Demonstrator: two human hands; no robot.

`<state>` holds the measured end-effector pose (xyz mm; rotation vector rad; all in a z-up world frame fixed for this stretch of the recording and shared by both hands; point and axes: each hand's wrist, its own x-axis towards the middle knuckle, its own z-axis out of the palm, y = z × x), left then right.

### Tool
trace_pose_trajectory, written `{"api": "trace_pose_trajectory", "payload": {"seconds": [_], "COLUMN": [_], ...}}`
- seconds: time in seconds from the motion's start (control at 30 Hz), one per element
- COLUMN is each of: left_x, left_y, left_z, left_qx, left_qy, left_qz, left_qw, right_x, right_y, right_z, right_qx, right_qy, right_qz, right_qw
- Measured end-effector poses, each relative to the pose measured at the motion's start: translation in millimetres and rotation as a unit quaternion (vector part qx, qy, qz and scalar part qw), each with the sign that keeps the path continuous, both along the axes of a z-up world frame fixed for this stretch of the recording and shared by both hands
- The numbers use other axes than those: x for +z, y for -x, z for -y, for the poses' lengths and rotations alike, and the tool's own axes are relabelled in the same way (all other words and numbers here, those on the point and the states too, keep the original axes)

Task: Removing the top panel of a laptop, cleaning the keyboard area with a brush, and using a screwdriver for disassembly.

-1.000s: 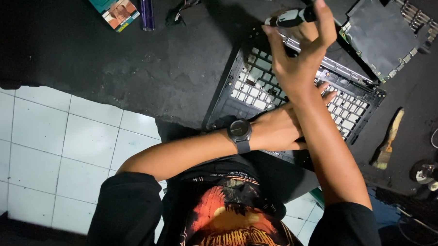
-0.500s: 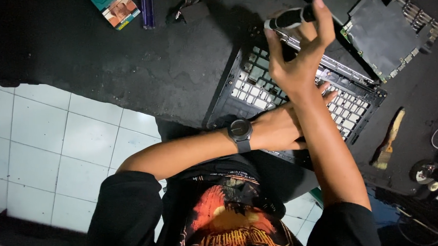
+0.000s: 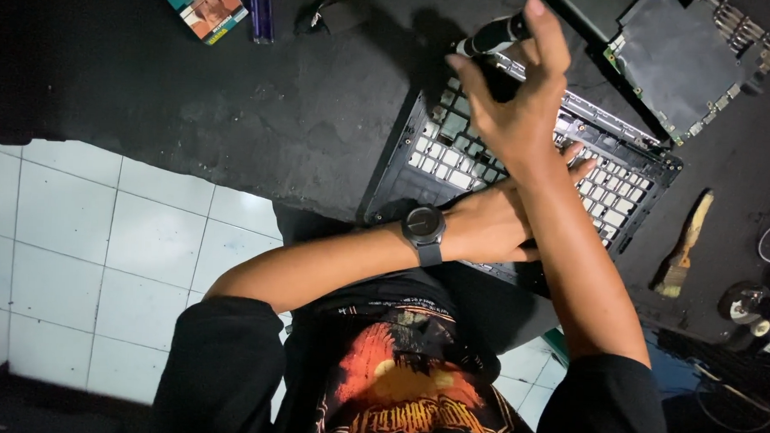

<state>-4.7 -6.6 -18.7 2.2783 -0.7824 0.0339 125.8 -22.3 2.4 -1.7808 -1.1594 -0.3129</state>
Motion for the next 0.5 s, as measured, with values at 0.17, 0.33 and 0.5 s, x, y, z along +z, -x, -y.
{"api": "trace_pose_trajectory", "payload": {"seconds": [0.17, 0.33, 0.5], "left_x": [-10, -16, -20], "left_y": [1, 3, 4], "left_z": [7, 10, 13], "left_qx": [-0.023, 0.015, 0.017], "left_qy": [0.027, 0.006, -0.012], "left_qz": [-0.04, -0.044, -0.026], "left_qw": [0.999, 0.999, 0.999], "right_x": [43, 34, 39], "right_y": [29, 42, 42], "right_z": [-2, 2, -1], "right_qx": [0.102, 0.076, 0.107], "right_qy": [0.002, 0.089, 0.072], "right_qz": [-0.125, -0.109, -0.129], "right_qw": [0.987, 0.987, 0.983]}}
